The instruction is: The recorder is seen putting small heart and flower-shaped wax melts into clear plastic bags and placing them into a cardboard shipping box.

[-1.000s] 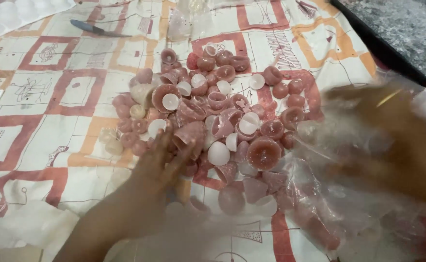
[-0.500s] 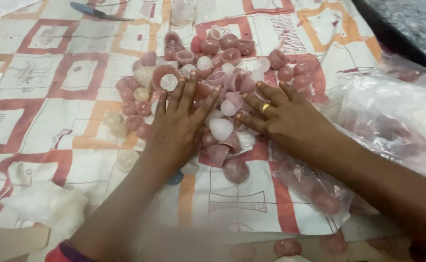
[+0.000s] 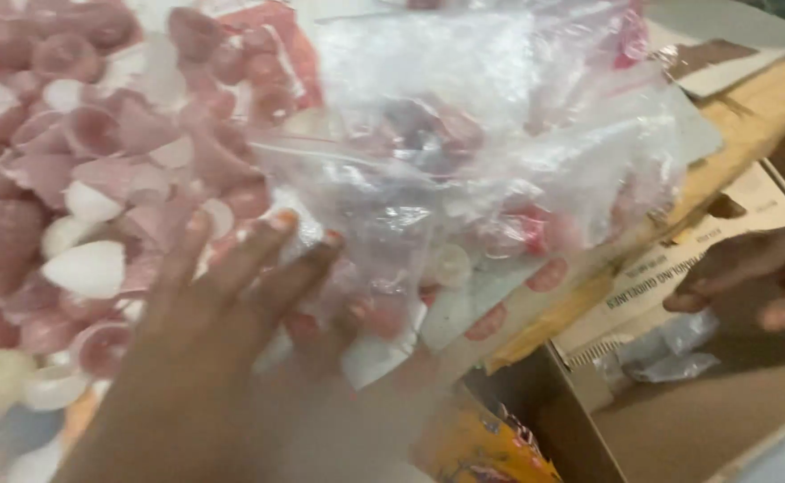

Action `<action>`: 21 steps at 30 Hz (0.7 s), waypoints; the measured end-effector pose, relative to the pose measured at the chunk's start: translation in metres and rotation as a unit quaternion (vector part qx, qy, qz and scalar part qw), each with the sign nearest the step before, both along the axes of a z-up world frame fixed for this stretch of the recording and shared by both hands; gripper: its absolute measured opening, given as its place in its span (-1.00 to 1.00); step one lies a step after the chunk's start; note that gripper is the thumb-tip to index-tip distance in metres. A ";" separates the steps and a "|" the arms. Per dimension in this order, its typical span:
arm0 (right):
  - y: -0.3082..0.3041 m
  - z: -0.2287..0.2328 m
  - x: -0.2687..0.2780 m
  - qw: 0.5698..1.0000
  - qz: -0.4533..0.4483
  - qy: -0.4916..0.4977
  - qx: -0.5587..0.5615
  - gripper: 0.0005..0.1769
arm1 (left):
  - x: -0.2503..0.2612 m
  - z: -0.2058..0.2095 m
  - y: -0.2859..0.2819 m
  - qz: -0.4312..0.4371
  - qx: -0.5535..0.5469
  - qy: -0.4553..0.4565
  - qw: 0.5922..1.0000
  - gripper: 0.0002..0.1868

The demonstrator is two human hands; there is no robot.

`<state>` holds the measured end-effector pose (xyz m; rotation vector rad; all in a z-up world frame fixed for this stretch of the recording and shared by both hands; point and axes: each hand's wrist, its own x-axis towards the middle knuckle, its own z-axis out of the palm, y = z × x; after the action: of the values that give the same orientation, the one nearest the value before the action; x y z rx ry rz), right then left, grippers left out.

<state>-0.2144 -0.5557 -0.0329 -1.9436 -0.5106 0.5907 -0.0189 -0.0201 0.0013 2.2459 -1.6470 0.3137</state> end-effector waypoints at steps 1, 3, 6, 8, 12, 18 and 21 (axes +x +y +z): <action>0.002 -0.014 -0.023 1.000 -0.017 0.001 0.001 -0.52 | -0.011 0.002 -0.020 -0.017 0.001 0.001 1.000 -0.50; 0.009 -0.043 -0.077 0.851 -0.484 0.178 -0.101 -0.62 | -0.041 0.006 -0.059 -0.149 -0.006 0.085 0.985 -0.61; 0.043 -0.073 -0.083 0.770 -0.566 0.237 -0.174 -0.51 | -0.064 0.009 -0.119 -0.290 0.042 0.132 0.947 -0.60; 0.020 -0.143 -0.121 0.734 -0.596 0.257 -0.197 -0.52 | -0.077 -0.002 -0.135 -0.331 0.058 0.120 0.934 -0.58; -0.007 -0.300 -0.178 0.632 -0.713 0.284 -0.107 -0.47 | -0.145 -0.004 -0.169 -0.395 0.102 0.090 0.909 -0.50; -0.002 -0.397 -0.176 0.503 -0.782 0.239 -0.280 0.34 | -0.156 -0.041 -0.218 -0.449 0.160 0.050 0.878 -0.38; -0.008 -0.405 -0.169 0.472 -0.787 0.266 -0.296 0.47 | -0.102 -0.077 -0.235 -0.459 0.176 0.028 0.870 -0.32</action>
<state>-0.3830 -0.5639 -0.4380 -1.7138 2.0119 -0.0063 -0.1204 -0.2548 -0.0756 1.3626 -2.6454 -0.3182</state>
